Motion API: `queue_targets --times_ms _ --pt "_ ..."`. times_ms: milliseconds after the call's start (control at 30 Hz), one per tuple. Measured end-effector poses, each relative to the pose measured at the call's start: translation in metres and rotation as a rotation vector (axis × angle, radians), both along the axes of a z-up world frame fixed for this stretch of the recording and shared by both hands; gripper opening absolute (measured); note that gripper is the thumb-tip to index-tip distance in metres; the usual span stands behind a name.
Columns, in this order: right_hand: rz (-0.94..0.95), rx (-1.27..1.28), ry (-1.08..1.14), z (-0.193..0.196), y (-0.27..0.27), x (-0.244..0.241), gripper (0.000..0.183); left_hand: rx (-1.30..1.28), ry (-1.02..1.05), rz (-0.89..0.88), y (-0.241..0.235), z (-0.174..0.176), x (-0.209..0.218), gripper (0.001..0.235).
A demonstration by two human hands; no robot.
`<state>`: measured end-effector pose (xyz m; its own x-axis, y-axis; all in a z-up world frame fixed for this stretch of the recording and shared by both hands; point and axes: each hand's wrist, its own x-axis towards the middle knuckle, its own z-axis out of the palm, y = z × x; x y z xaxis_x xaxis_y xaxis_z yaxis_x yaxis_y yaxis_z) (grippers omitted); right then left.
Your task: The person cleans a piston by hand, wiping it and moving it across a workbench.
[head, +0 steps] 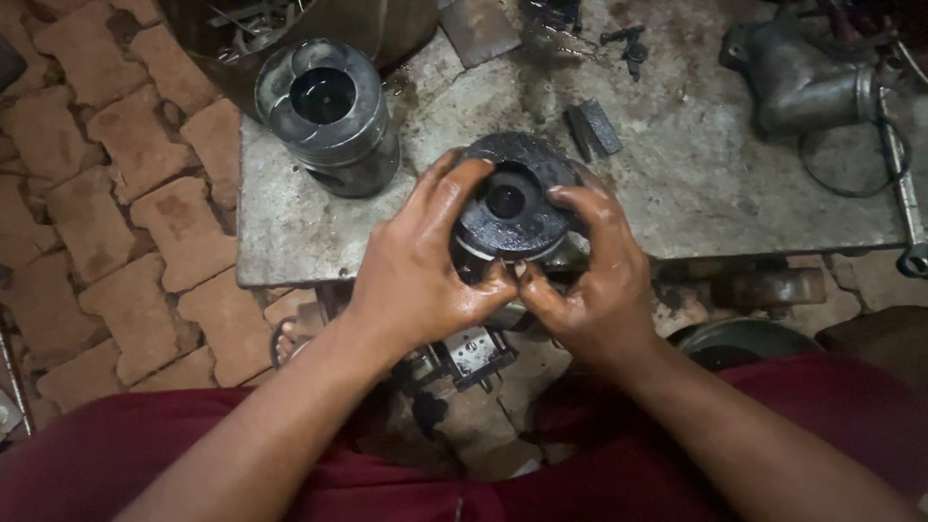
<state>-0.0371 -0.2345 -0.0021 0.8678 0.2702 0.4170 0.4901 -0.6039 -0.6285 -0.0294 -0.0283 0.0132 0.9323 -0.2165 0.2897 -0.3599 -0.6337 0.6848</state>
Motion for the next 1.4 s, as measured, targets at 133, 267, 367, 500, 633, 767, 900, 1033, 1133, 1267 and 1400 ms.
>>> queue_targets --times_ms 133,267,367,500,633,767,900,1033,1133,1267,1400 --pt "0.016 0.019 -0.005 0.004 0.0 0.001 0.064 -0.005 -0.059 0.01 0.0 0.001 0.0 0.078" --pt "0.027 0.067 0.017 0.005 0.001 0.001 0.06 -0.018 -0.016 0.012 -0.001 0.006 0.001 0.073" --pt "0.036 0.08 0.009 0.004 -0.001 0.001 0.061 -0.043 0.14 0.023 -0.003 0.01 0.002 0.069" --pt "0.012 0.089 0.015 0.0 -0.002 0.001 0.059 0.021 0.083 0.003 -0.004 0.011 0.004 0.067" --pt "0.0 0.029 -0.039 -0.002 -0.005 0.002 0.061 0.027 -0.012 -0.003 -0.006 0.01 0.003 0.066" --pt "-0.021 0.003 -0.029 0.002 -0.005 0.002 0.061 0.024 0.065 0.003 -0.006 0.008 0.005 0.068" --pt "-0.072 -0.086 0.003 0.012 -0.002 0.0 0.06 0.052 -0.1 -0.003 -0.006 0.005 0.002 0.065" --pt "-0.08 0.009 0.202 0.025 0.0 -0.002 0.057 0.031 -0.039 -0.005 -0.005 0.003 0.002 0.064" --pt "-0.062 0.016 0.195 0.032 0.003 -0.001 0.057 0.049 -0.056 -0.01 -0.005 0.001 0.003 0.062" --pt "-0.061 0.088 0.324 0.039 0.005 0.001 0.059 0.083 -0.089 -0.015 -0.006 -0.002 0.002 0.061" --pt "-0.153 0.124 0.563 0.042 0.011 0.003 0.062 0.08 -0.091 0.017 -0.01 -0.003 -0.002 0.062"
